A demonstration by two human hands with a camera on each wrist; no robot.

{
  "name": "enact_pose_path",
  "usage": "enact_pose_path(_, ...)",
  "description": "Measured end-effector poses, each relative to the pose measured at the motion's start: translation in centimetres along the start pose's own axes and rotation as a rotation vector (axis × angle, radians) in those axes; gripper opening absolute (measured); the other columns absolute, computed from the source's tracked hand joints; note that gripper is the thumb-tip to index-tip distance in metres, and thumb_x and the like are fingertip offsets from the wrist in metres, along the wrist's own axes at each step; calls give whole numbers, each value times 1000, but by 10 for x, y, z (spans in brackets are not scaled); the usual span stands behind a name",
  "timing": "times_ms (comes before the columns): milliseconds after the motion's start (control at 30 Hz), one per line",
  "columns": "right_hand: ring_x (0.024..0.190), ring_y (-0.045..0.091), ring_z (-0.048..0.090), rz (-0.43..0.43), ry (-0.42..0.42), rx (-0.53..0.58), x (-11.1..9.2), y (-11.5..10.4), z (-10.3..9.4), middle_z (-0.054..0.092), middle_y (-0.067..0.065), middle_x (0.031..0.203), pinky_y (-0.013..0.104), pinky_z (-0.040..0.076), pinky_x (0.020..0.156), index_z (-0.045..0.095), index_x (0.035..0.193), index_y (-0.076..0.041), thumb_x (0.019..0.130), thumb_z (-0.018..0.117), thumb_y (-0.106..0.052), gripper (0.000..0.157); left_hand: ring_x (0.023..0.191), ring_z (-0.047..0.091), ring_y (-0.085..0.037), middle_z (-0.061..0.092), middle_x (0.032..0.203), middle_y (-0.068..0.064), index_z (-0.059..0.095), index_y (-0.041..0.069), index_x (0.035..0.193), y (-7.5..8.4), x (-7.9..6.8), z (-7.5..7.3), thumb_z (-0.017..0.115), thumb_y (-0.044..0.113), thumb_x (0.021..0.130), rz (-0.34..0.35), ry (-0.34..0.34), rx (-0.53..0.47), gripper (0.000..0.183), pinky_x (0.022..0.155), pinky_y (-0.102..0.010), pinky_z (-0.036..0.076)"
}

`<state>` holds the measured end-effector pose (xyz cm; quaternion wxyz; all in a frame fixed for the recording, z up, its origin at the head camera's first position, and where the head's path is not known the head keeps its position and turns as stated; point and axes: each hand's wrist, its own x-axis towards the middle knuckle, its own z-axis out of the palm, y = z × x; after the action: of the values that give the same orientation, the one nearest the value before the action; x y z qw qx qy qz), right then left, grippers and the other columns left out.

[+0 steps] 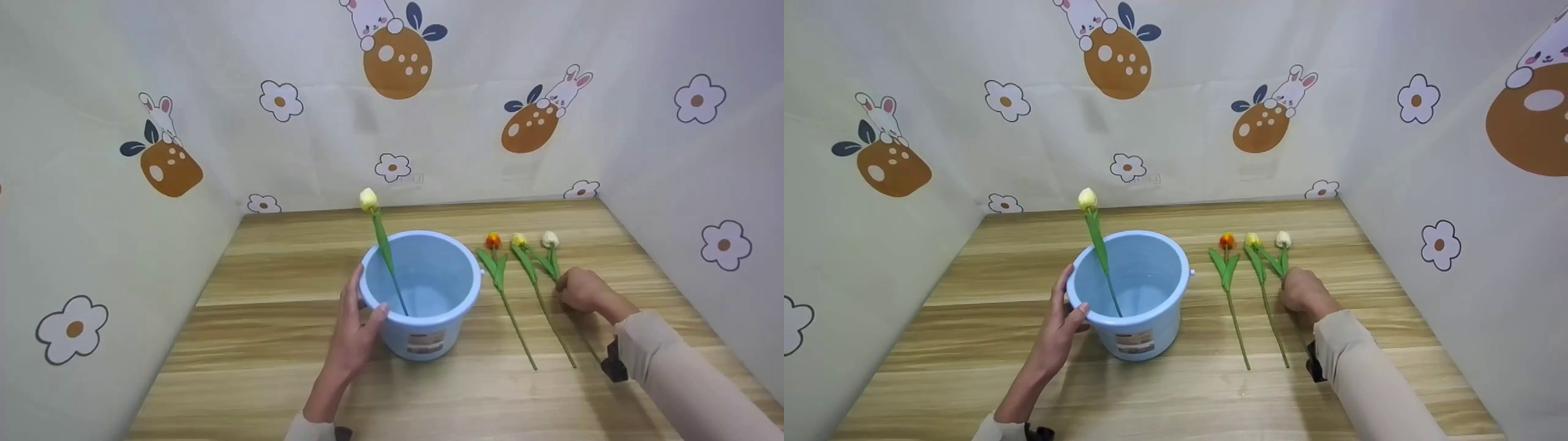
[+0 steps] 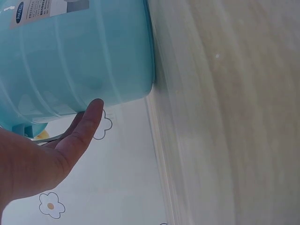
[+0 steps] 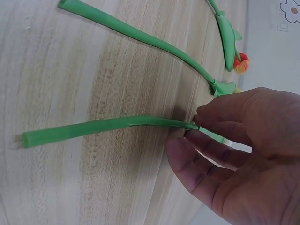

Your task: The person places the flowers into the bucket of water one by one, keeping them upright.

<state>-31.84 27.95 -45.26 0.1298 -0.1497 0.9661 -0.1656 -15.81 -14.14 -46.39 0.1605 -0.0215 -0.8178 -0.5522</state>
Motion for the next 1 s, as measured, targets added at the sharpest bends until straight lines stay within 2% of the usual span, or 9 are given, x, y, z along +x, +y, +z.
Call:
enact_pose_path(67,102,45,68,-8,25,-12,1,0,1,72,35,115,58,59,94,72,116,16,81,62,2,38,148,45,-39,29,171,-13,19,26,169,0,0,0,60,37,102,-4,0,1,79,117,-62,44)
enact_pose_path(167,83,32,61,-1,55,-3,2,0,3,74,23,95,45,58,78,76,106,13,82,64,1,30,150,43,-40,28,172,-13,19,26,169,0,0,0,60,37,102,-6,2,7,79,118,-62,43)
enact_pose_path(267,78,28,59,22,63,16,4,0,6,69,14,85,36,53,69,77,101,11,84,64,0,24,149,44,-40,28,172,-12,19,27,169,-1,0,0,60,38,102,-11,3,10,79,117,-62,44)
enact_pose_path(433,78,28,58,38,83,19,6,0,9,66,13,83,36,53,68,77,98,11,83,64,2,21,148,45,-39,28,172,-12,19,28,169,-1,1,0,60,39,103,-16,0,-1,79,116,-61,45)
enact_pose_path(567,75,28,55,26,106,9,7,0,9,63,12,80,34,50,64,75,89,8,78,64,3,16,150,43,-39,27,173,-11,19,28,169,0,2,1,59,39,103,-17,-1,-2,78,117,-61,44)
enact_pose_path(733,72,26,56,55,80,27,6,-2,8,61,11,79,28,44,58,72,89,7,80,62,3,14,150,43,-38,28,173,-11,20,26,169,0,2,0,60,38,103,-13,3,-4,79,118,-61,44)
enact_pose_path(1000,74,28,60,45,114,-14,6,-1,9,65,13,80,33,50,61,68,85,3,73,67,2,12,151,41,-39,27,173,-12,20,27,169,0,0,1,59,35,102,-11,6,-22,78,120,-64,40)
